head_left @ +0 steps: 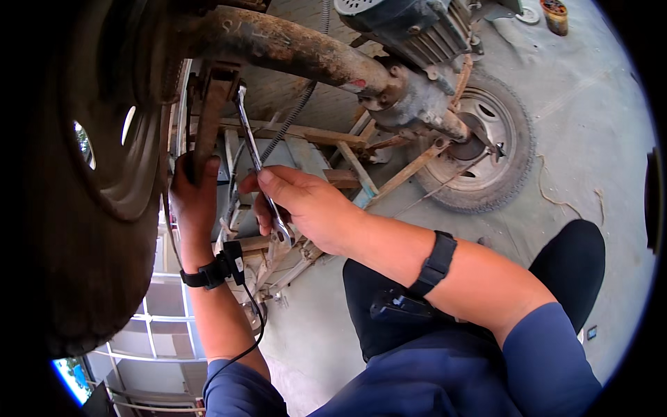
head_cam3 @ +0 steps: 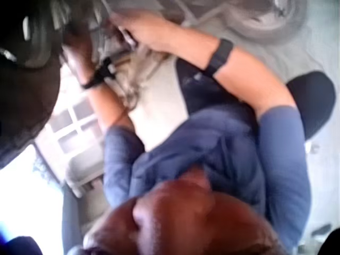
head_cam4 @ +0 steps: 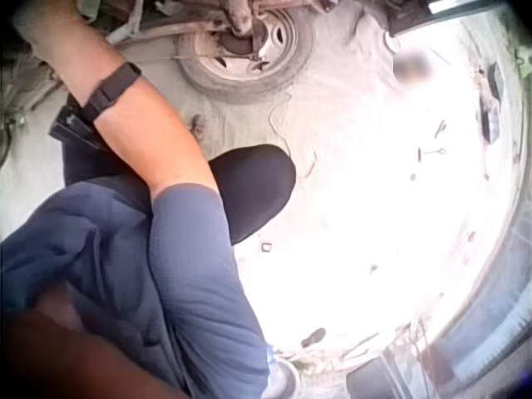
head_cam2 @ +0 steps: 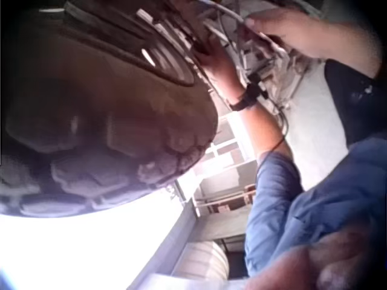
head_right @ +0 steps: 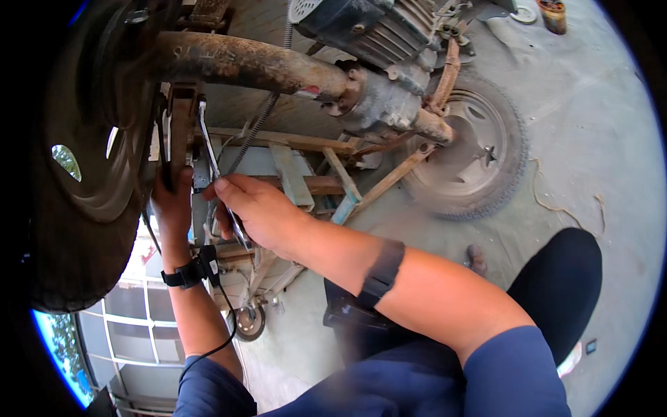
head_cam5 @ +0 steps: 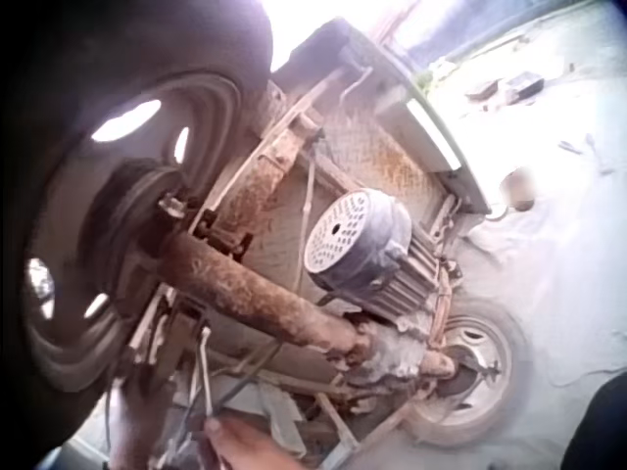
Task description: The person uses a wrench to loosen and tighten bolts on the rear axle and suspension of a small utility vehicle. They reposition the tire and use a hammer to tap a component into place while working underneath the vehicle.
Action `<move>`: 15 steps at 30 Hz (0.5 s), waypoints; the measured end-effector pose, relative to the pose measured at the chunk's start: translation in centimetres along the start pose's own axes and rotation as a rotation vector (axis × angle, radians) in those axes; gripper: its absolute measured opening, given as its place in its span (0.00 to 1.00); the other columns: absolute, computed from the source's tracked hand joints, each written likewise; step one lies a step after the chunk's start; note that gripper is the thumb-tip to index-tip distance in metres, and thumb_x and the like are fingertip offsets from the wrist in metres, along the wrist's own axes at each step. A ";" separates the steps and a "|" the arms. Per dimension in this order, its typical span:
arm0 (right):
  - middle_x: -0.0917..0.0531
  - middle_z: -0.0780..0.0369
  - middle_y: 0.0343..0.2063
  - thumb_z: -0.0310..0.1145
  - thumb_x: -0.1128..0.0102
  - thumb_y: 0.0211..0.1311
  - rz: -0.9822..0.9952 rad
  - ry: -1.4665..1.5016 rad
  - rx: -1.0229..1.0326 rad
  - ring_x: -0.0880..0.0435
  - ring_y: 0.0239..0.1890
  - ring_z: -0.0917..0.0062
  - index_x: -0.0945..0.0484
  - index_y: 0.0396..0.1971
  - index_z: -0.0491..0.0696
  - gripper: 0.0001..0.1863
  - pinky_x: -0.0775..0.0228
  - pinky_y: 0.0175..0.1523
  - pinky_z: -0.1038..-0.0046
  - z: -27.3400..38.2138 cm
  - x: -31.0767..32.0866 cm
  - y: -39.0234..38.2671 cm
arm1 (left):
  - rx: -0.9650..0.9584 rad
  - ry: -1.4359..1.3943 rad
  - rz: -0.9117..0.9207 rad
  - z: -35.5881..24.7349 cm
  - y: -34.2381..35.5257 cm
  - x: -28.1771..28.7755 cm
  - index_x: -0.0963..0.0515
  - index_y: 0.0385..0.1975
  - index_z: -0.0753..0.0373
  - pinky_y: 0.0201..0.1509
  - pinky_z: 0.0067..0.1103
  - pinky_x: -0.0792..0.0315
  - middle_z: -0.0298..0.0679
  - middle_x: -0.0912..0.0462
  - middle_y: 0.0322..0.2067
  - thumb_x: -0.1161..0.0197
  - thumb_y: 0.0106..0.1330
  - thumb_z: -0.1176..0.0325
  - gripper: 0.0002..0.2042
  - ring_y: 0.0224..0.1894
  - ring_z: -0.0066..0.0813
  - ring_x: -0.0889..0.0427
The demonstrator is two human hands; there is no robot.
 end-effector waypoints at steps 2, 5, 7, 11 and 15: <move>0.22 0.64 0.24 0.47 0.60 0.76 -0.026 -0.030 0.027 0.24 0.28 0.80 0.26 0.47 0.45 0.21 0.35 0.33 0.78 0.0 -0.7 -0.5 | -0.029 0.027 -0.030 -0.1 -0.4 0.6 0.25 0.46 0.65 0.42 0.27 0.28 0.43 0.19 0.33 0.34 0.64 0.55 0.21 0.34 0.33 0.22; 0.22 0.64 0.24 0.46 0.60 0.76 0.036 0.014 0.038 0.24 0.28 0.80 0.26 0.45 0.44 0.20 0.34 0.35 0.78 0.3 -0.4 0.0 | 0.028 -0.047 -0.011 -0.2 0.2 0.0 0.25 0.46 0.66 0.42 0.26 0.28 0.43 0.19 0.33 0.34 0.63 0.55 0.21 0.34 0.32 0.23; 0.21 0.63 0.25 0.44 0.58 0.76 0.071 0.039 0.041 0.23 0.29 0.79 0.26 0.44 0.43 0.19 0.32 0.39 0.78 0.1 0.8 0.4 | 0.030 -0.055 0.008 -0.5 0.1 -0.2 0.26 0.46 0.67 0.41 0.25 0.29 0.41 0.20 0.33 0.33 0.63 0.55 0.22 0.34 0.29 0.25; 0.20 0.64 0.26 0.43 0.56 0.76 0.101 -0.006 0.071 0.22 0.28 0.81 0.26 0.43 0.43 0.18 0.33 0.35 0.80 0.1 1.3 0.5 | 0.067 -0.093 0.022 -0.7 0.3 -0.1 0.26 0.44 0.68 0.40 0.24 0.29 0.41 0.21 0.32 0.33 0.63 0.55 0.21 0.33 0.29 0.26; 0.19 0.65 0.27 0.43 0.55 0.76 0.073 -0.047 0.021 0.22 0.26 0.84 0.26 0.41 0.45 0.16 0.36 0.29 0.83 0.4 0.9 0.3 | 0.088 -0.075 0.017 -0.5 0.2 0.0 0.26 0.44 0.68 0.40 0.23 0.29 0.41 0.21 0.31 0.32 0.62 0.57 0.20 0.32 0.29 0.25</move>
Point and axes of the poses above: each hand's wrist, its own y-axis towards the middle knuckle, its own x-axis out of the back of the hand, z = x × y, the point moved 1 cm from there along y, towards the middle knuckle
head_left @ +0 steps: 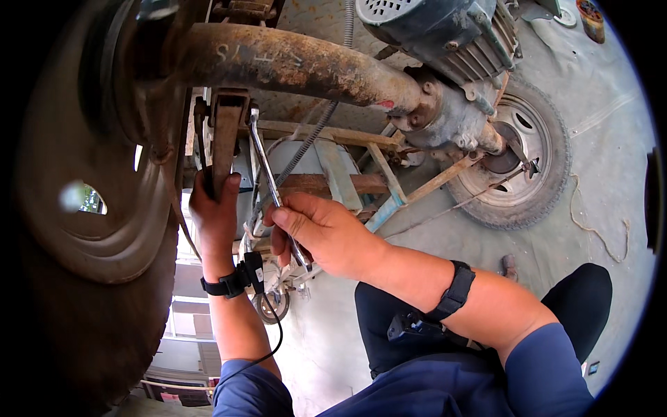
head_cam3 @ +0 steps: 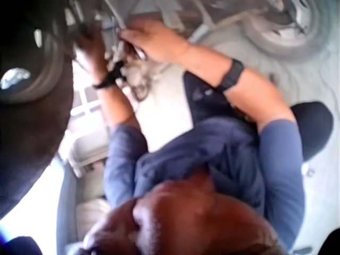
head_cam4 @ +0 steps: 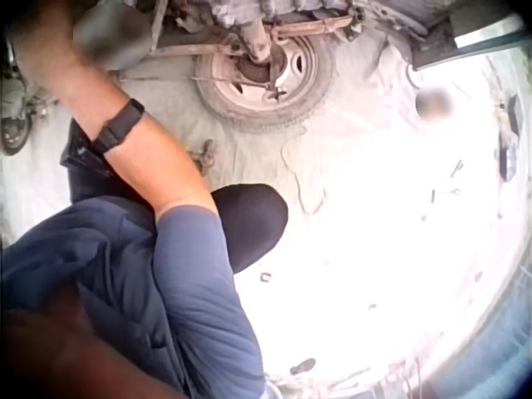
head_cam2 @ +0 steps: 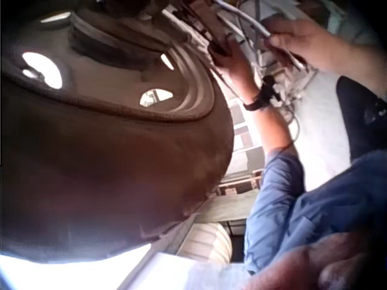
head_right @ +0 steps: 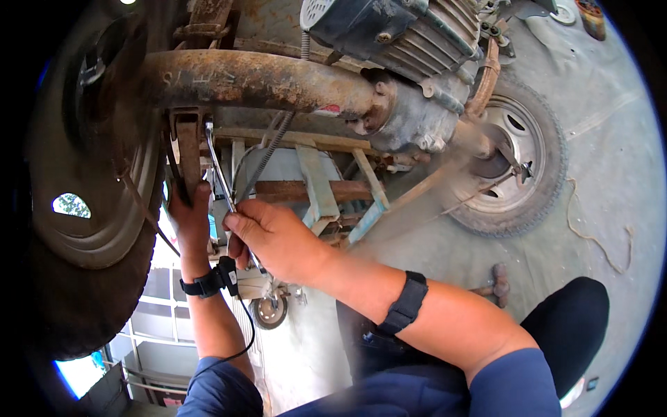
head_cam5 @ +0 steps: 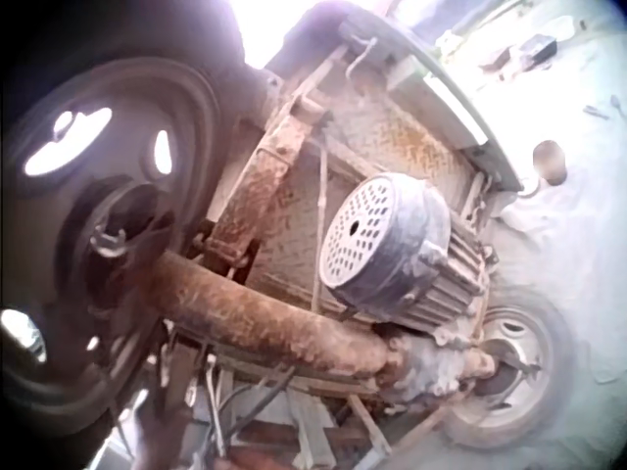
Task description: The person uses a wrench to loosen and tighten bolts on the rear axle and suspension of a small utility vehicle. They reposition the tire and use a hammer to tap a component into place while working underneath the vehicle.
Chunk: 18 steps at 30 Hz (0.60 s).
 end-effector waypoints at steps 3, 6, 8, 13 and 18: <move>0.19 0.66 0.27 0.41 0.55 0.75 0.021 -0.070 -0.008 0.22 0.27 0.86 0.26 0.41 0.46 0.14 0.37 0.27 0.84 0.5 0.5 0.0 | -0.002 -0.025 -0.034 -0.5 -0.1 -0.5 0.26 0.43 0.69 0.40 0.23 0.29 0.39 0.21 0.31 0.32 0.62 0.59 0.20 0.32 0.27 0.25; 0.18 0.66 0.27 0.39 0.54 0.75 0.082 -0.042 -0.007 0.21 0.27 0.85 0.28 0.42 0.46 0.12 0.37 0.27 0.84 0.3 0.9 0.3 | -0.013 -0.030 -0.021 -0.5 -0.3 -0.4 0.26 0.44 0.69 0.40 0.22 0.29 0.38 0.21 0.31 0.32 0.62 0.59 0.20 0.33 0.26 0.25; 0.19 0.64 0.26 0.36 0.53 0.74 0.119 -0.007 -0.022 0.20 0.27 0.83 0.30 0.42 0.45 0.10 0.34 0.27 0.83 0.3 1.1 0.5 | -0.011 -0.040 -0.015 -0.3 -0.1 -0.4 0.25 0.44 0.69 0.40 0.22 0.29 0.38 0.21 0.31 0.32 0.62 0.58 0.20 0.33 0.26 0.25; 0.19 0.61 0.26 0.32 0.52 0.72 0.227 -0.104 -0.081 0.19 0.27 0.79 0.34 0.43 0.42 0.09 0.28 0.26 0.78 2.5 1.8 1.4 | -0.019 0.020 -0.027 -0.5 0.0 -0.4 0.25 0.43 0.68 0.40 0.22 0.29 0.37 0.21 0.31 0.32 0.63 0.58 0.20 0.33 0.25 0.26; 0.18 0.59 0.30 0.35 0.52 0.73 0.326 -0.041 -0.179 0.17 0.32 0.76 0.35 0.46 0.44 0.11 0.22 0.31 0.76 3.2 2.2 0.6 | -0.010 -0.034 -0.007 -0.1 0.1 -0.4 0.25 0.42 0.67 0.38 0.19 0.31 0.33 0.22 0.30 0.31 0.63 0.59 0.18 0.32 0.21 0.28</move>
Point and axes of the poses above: each hand's wrist, its own y-axis towards the middle knuckle, its own x-axis out of the back of the hand, z = x × y, the point moved 1 cm from there along y, towards the middle knuckle
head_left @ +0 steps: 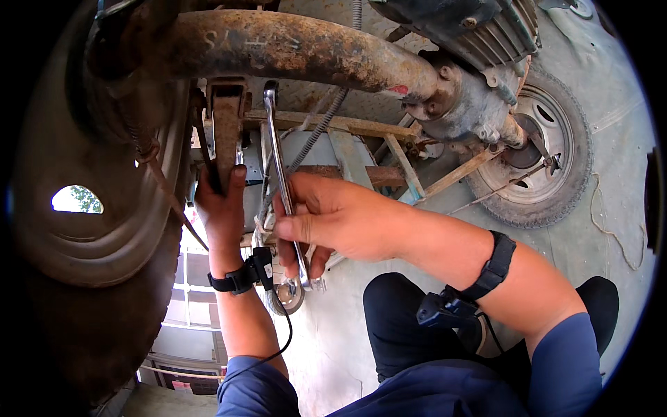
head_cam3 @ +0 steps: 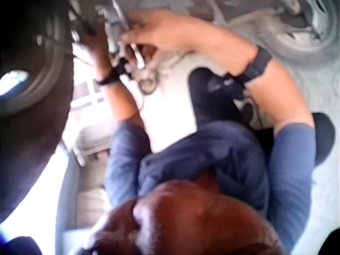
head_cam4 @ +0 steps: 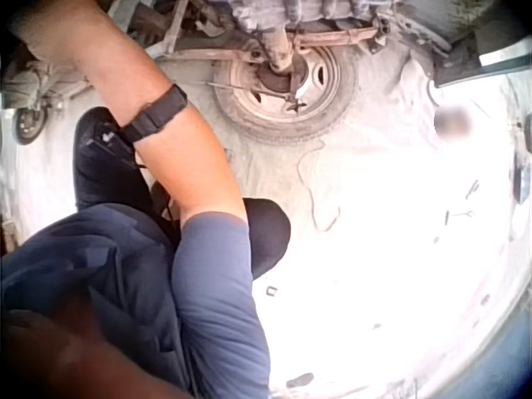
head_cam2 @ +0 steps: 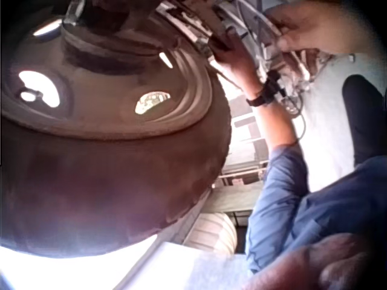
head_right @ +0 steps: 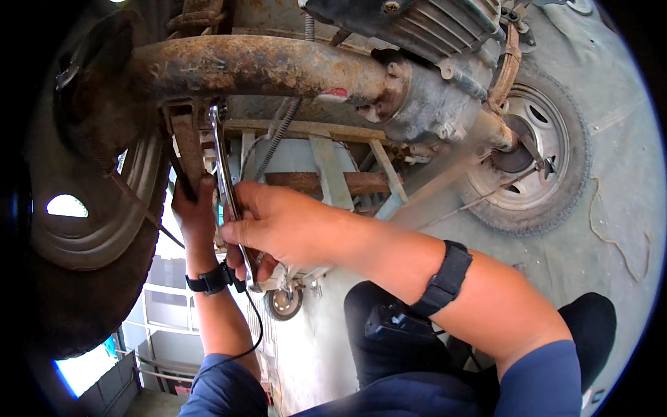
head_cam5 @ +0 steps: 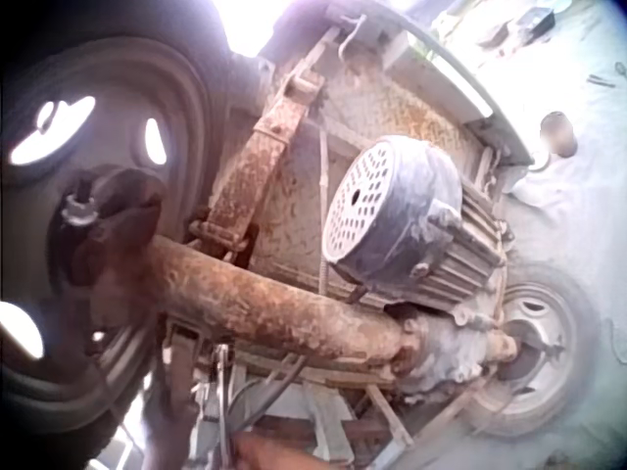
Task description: The person uses a wrench to loosen and tighten bolts on the rear axle and suspension of a small utility vehicle. They reposition the tire and use a hammer to tap a component into place while working underneath the vehicle.
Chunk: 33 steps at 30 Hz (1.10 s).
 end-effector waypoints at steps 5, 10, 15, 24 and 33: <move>0.18 0.59 0.29 0.36 0.57 0.75 -0.011 0.122 -0.022 0.17 0.28 0.76 0.33 0.46 0.42 0.12 0.26 0.27 0.77 -1.5 -0.6 -1.7 | 0.023 -0.037 -0.024 0.2 -0.2 -0.2 0.25 0.41 0.67 0.39 0.19 0.31 0.33 0.22 0.30 0.31 0.62 0.58 0.19 0.32 0.21 0.28; 0.17 0.60 0.28 0.39 0.60 0.76 -0.059 0.170 -0.035 0.17 0.25 0.81 0.31 0.55 0.43 0.18 0.33 0.24 0.81 -1.7 0.7 -3.1 | 0.008 -0.033 -0.031 0.3 -0.1 -0.3 0.25 0.41 0.67 0.40 0.19 0.31 0.34 0.22 0.30 0.30 0.61 0.57 0.20 0.32 0.21 0.28; 0.19 0.57 0.26 0.42 0.52 0.71 -0.220 -0.538 0.225 0.19 0.28 0.64 0.22 0.39 0.40 0.18 0.29 0.32 0.66 -2.1 2.7 -2.9 | 0.014 -0.024 -0.042 0.4 -0.2 -0.2 0.25 0.41 0.67 0.39 0.19 0.30 0.33 0.22 0.29 0.30 0.61 0.55 0.21 0.32 0.21 0.28; 0.19 0.54 0.30 0.39 0.46 0.64 -0.291 -1.117 0.188 0.20 0.37 0.55 0.19 0.37 0.46 0.13 0.27 0.42 0.58 -2.3 3.8 -4.1 | 0.003 -0.058 -0.051 0.4 -0.3 -0.2 0.24 0.41 0.67 0.39 0.18 0.31 0.32 0.22 0.29 0.29 0.60 0.56 0.20 0.32 0.19 0.28; 0.18 0.56 0.39 0.31 0.48 0.60 -0.159 -1.093 0.316 0.18 0.41 0.59 0.23 0.53 0.50 0.20 0.25 0.47 0.62 -1.8 1.8 -4.2 | -0.012 -0.054 -0.044 0.6 -0.2 -0.2 0.24 0.41 0.67 0.38 0.18 0.30 0.32 0.22 0.29 0.29 0.60 0.55 0.21 0.31 0.19 0.28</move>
Point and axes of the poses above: each hand's wrist, its own y-axis towards the middle knuckle, its own x-axis out of the back of the hand, z = x × y, the point moved 1 cm from there along y, towards the middle knuckle
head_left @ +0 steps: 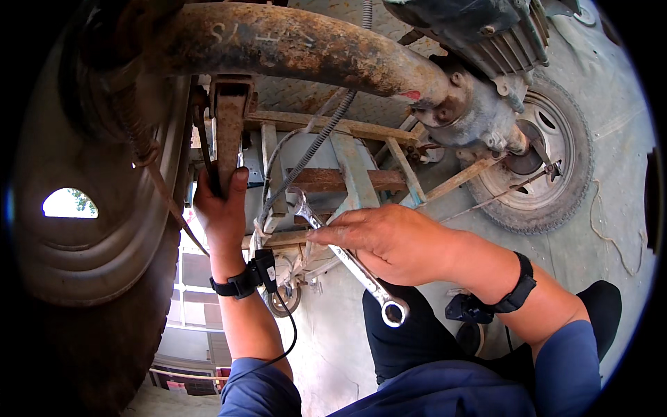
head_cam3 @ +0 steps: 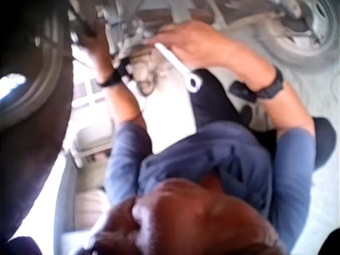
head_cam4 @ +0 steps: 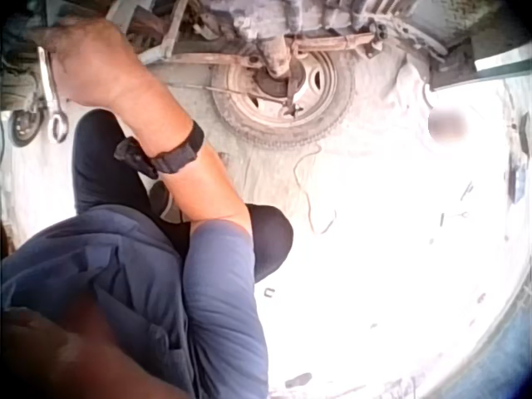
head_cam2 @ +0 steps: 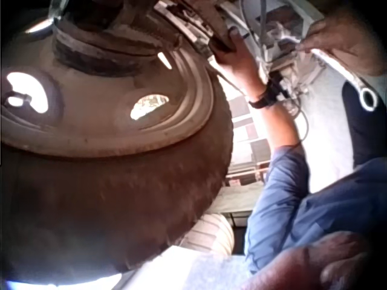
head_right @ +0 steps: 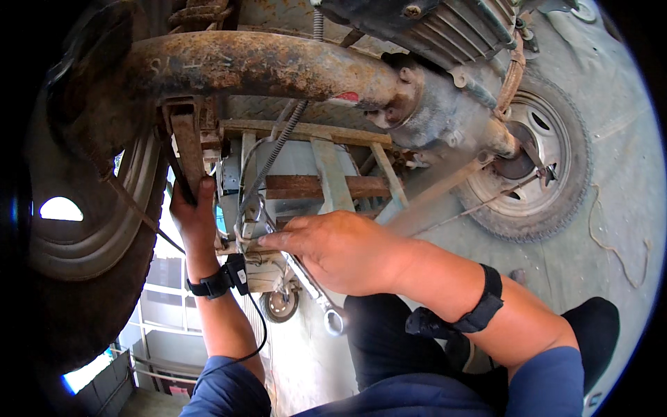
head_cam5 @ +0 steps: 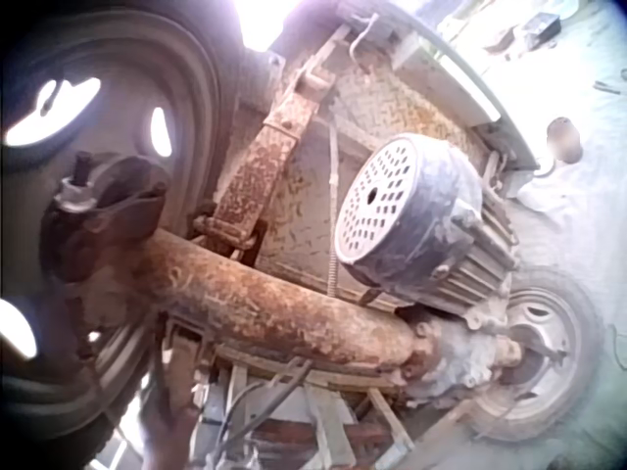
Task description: The person uses a wrench to loosen and tighten bolts on the rear axle and suspension of a small utility vehicle. They reposition the tire and use a hammer to tap a component into place while working underneath the vehicle.
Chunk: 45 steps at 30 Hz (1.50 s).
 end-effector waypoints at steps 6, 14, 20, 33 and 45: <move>0.19 0.60 0.44 0.25 0.59 0.64 -0.114 0.916 -0.406 0.16 0.33 0.79 0.26 0.59 0.47 0.23 0.23 0.33 0.77 2.2 1.5 -0.2 | -0.001 0.012 -0.006 -0.3 -0.1 -0.2 0.24 0.41 0.67 0.38 0.17 0.31 0.32 0.22 0.29 0.29 0.60 0.56 0.21 0.31 0.19 0.28; 0.19 0.59 0.48 0.26 0.54 0.69 -0.261 0.835 -0.428 0.17 0.25 0.83 0.40 0.65 0.44 0.25 0.31 0.22 0.86 4.9 4.7 1.4 | 0.031 0.001 -0.011 -0.3 0.0 -0.1 0.24 0.40 0.67 0.38 0.16 0.31 0.32 0.22 0.29 0.29 0.61 0.59 0.18 0.31 0.18 0.28; 0.17 0.61 0.40 0.29 0.50 0.69 -0.353 0.752 -0.446 0.22 0.21 0.85 0.31 0.59 0.40 0.20 0.32 0.24 0.84 3.4 4.8 1.7 | 0.019 0.027 -0.031 -0.3 -0.2 -0.2 0.24 0.39 0.66 0.37 0.16 0.31 0.31 0.22 0.29 0.28 0.60 0.59 0.18 0.31 0.18 0.28; 0.24 0.56 0.27 0.23 0.40 0.55 -0.444 -0.445 -0.071 0.23 0.28 0.59 0.23 0.50 0.45 0.20 0.30 0.33 0.65 2.8 5.1 3.3 | 0.023 -0.024 -0.037 -0.6 -0.1 -0.4 0.24 0.39 0.66 0.37 0.17 0.31 0.32 0.22 0.28 0.29 0.60 0.60 0.18 0.30 0.18 0.28; 0.19 0.52 0.31 0.24 0.41 0.53 -0.351 -0.481 -0.058 0.20 0.35 0.54 0.21 0.44 0.41 0.16 0.28 0.39 0.60 4.8 6.3 5.0 | 0.029 0.019 -0.040 -0.9 -0.2 -0.1 0.24 0.40 0.67 0.37 0.18 0.30 0.33 0.22 0.28 0.29 0.59 0.60 0.18 0.31 0.20 0.28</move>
Point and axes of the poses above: each hand's wrist, its own y-axis towards the middle knuckle, its own x-axis out of the back of the hand, z = x × y, the point moved 1 cm from there along y, towards the middle knuckle
